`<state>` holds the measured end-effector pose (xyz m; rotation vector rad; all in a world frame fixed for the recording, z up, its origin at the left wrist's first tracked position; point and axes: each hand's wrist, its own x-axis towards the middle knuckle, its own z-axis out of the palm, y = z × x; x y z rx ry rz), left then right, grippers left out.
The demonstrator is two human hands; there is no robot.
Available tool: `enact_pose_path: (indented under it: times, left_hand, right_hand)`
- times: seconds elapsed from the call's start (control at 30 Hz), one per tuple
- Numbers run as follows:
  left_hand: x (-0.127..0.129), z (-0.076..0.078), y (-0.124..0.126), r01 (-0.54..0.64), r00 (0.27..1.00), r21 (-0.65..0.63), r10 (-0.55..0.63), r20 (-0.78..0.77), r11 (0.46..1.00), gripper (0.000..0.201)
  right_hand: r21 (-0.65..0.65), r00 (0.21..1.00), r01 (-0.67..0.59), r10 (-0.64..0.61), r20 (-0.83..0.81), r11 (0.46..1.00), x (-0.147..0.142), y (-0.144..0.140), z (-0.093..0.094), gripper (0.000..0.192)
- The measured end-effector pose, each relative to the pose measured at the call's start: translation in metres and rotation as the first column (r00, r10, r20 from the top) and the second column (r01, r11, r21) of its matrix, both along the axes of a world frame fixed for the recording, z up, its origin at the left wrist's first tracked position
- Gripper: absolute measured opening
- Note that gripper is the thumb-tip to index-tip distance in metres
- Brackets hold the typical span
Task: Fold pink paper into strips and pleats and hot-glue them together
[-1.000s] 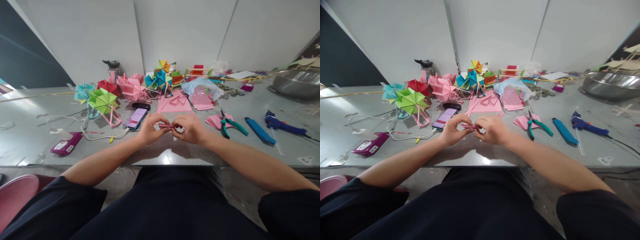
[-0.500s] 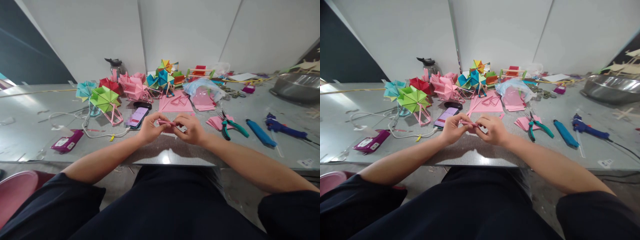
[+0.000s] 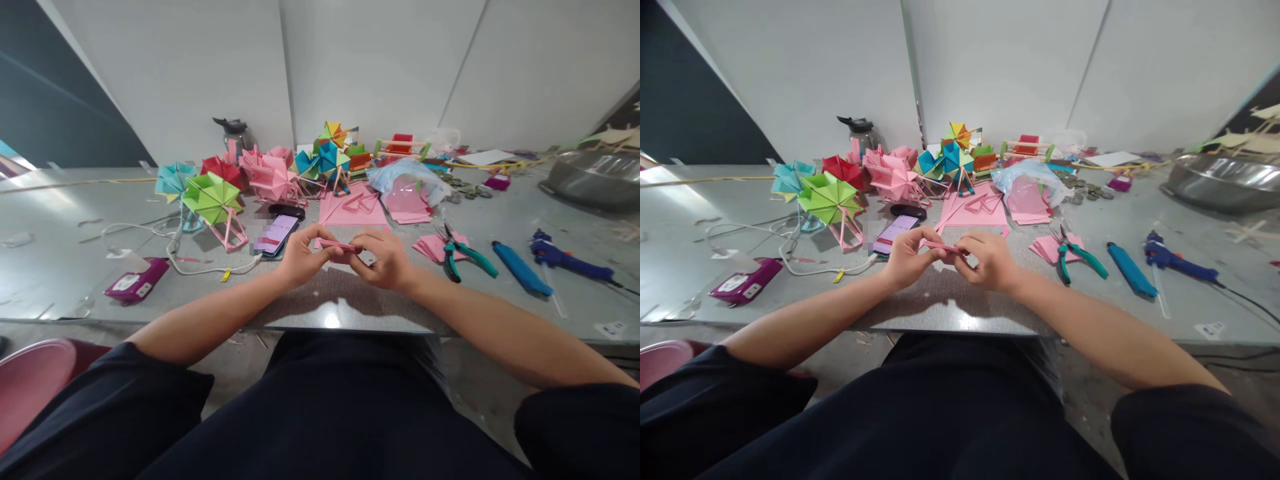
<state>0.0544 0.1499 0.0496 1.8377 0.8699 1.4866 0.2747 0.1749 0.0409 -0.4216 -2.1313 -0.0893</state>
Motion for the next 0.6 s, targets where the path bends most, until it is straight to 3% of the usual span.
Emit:
enact_pose_path:
  times: [0.23,0.43,0.6]
  left_hand:
    - [-0.002,-0.0053,0.0072,-0.008,1.0,0.017,0.008,-0.001,1.0,0.039]
    - [-0.0023,-0.0053,0.0093,-0.041,0.994,-0.044,0.036,-0.104,0.998,0.037]
    - [-0.0063,-0.0052,0.0114,-0.096,0.982,-0.088,0.08,-0.172,0.991,0.039]
  right_hand:
    - [-0.055,0.998,-0.05,0.048,-0.04,0.997,-0.0019,0.0002,-0.0012,0.008]
    - [-0.2,0.968,-0.022,-0.029,-0.248,0.98,-0.0025,0.0007,0.0025,0.013]
    - [-0.265,0.96,-0.009,-0.065,-0.271,0.964,-0.0039,0.0011,0.0039,0.01]
